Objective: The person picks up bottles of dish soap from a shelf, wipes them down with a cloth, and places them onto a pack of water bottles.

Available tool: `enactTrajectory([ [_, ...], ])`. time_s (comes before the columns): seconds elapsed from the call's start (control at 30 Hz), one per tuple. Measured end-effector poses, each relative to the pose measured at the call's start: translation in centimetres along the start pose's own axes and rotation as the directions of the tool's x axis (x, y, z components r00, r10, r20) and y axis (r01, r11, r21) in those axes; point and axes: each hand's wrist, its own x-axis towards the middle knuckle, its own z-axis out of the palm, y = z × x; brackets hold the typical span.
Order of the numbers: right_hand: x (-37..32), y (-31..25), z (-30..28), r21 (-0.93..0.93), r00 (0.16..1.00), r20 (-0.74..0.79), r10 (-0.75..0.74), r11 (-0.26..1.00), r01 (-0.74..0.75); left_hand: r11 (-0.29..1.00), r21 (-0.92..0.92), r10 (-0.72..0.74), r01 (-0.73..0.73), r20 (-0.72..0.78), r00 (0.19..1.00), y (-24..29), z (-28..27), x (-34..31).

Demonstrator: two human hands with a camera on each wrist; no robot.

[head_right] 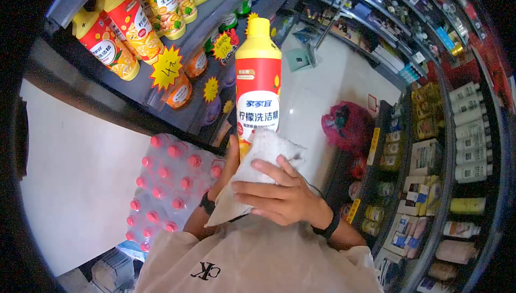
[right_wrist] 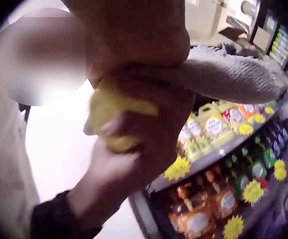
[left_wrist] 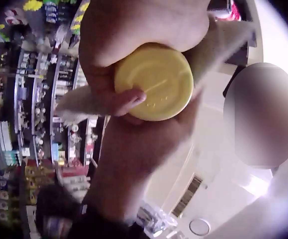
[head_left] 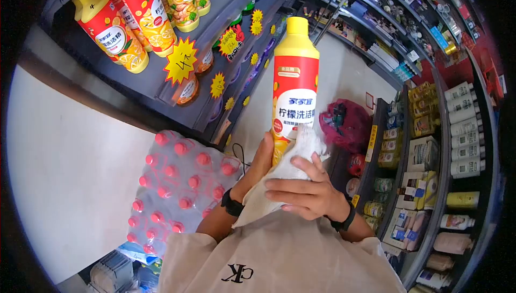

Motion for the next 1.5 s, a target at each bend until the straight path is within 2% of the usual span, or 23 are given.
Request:
enactTrajectory([
  [0.03,-0.1,0.0,0.2,-0.041,0.998,0.011,-0.055,0.998,0.055,0.997,0.073,0.029,-0.035,0.074,0.997,0.4,0.0,0.4],
  [0.13,1.7,2.4,-2.2,0.017,0.996,-0.070,0.049,0.999,-0.048,0.946,0.310,0.072,-0.097,0.093,0.993,-1.0,-0.7,0.5],
  [0.2,3.5,3.7,-4.4,0.020,0.948,-0.217,0.233,0.972,-0.234,0.900,0.420,0.095,-0.119,0.077,0.992,-2.3,-0.8,0.4],
  [0.23,4.2,4.3,-5.3,0.024,0.927,-0.269,0.261,0.964,-0.264,0.884,0.450,0.109,-0.131,0.075,0.991,-2.8,-0.7,0.2],
  [0.33,3.2,3.0,-4.6,0.104,0.940,-0.206,0.270,0.962,-0.253,0.888,0.442,0.126,-0.124,0.026,0.992,-2.9,-0.9,0.4],
  [0.4,0.6,1.3,-2.2,0.226,0.984,-0.118,0.137,0.968,-0.108,0.908,0.408,0.109,-0.091,-0.022,0.994,-1.8,-0.3,0.2],
  [0.47,-0.5,0.2,-0.8,0.169,0.995,-0.103,0.017,0.986,0.001,0.910,0.410,0.089,-0.065,-0.039,0.995,-0.7,0.3,0.2],
  [0.57,-1.1,-0.8,-0.2,0.085,0.998,-0.054,0.039,0.996,-0.034,0.845,0.530,0.083,-0.065,-0.010,0.997,0.5,0.6,0.3],
  [0.63,-0.9,-1.4,0.1,0.054,0.994,-0.100,0.035,0.998,-0.030,0.778,0.616,0.154,-0.120,-0.003,0.988,0.8,0.9,0.6],
  [0.7,-0.6,-1.4,0.1,0.046,0.992,-0.120,0.034,0.999,-0.029,0.700,0.682,0.300,-0.212,-0.011,0.954,0.3,1.3,1.3],
  [0.8,-0.4,-1.2,-0.3,0.056,0.996,-0.081,0.035,0.998,-0.030,0.656,0.729,0.371,-0.196,-0.085,0.925,-0.3,-2.1,2.1],
  [0.87,-0.2,-1.0,-0.4,0.024,0.999,-0.045,0.022,0.999,-0.021,0.602,0.762,0.371,-0.239,-0.002,0.928,-0.2,-3.0,2.9],
  [0.93,-0.4,-0.7,-0.5,0.016,0.999,-0.030,0.036,0.999,-0.036,0.843,0.528,0.165,-0.101,-0.076,0.983,-0.5,-5.6,3.2],
  [0.97,-0.5,-0.4,-0.5,0.017,0.999,-0.019,0.040,0.999,-0.040,0.910,0.414,0.057,-0.004,-0.116,0.992,-0.5,-7.2,3.4],
  [1.07,-0.3,0.9,-1.6,0.087,0.986,-0.026,0.166,0.983,-0.164,0.974,0.186,0.104,-0.129,0.136,0.985,-4.1,-7.4,3.8],
  [1.13,0.0,2.0,-2.2,0.110,0.965,-0.086,0.249,0.965,-0.239,0.968,-0.235,0.186,-0.090,0.425,0.886,-6.5,-6.5,5.3],
  [1.2,0.3,2.5,-2.7,0.138,0.935,-0.133,0.328,0.941,-0.310,0.936,-0.350,0.198,-0.018,0.486,0.851,-6.8,-6.0,5.3],
  [1.3,-0.1,2.6,-2.1,0.178,0.908,-0.179,0.378,0.921,-0.348,0.991,-0.133,0.010,0.027,0.272,0.962,-5.8,-5.8,3.9],
  [1.4,-1.0,1.6,-1.4,0.213,0.893,-0.207,0.400,0.909,-0.358,0.987,0.065,-0.148,0.147,0.007,0.989,-5.0,-5.0,2.8],
  [1.43,-1.6,1.2,-1.1,0.221,0.890,-0.212,0.404,0.907,-0.360,0.957,0.283,-0.047,0.059,-0.049,0.998,-4.9,-3.3,2.6],
  [1.5,-2.5,0.7,-0.9,0.216,0.881,-0.230,0.412,0.905,-0.367,0.864,0.503,-0.013,0.026,-0.030,0.999,-4.6,-1.9,2.2],
])
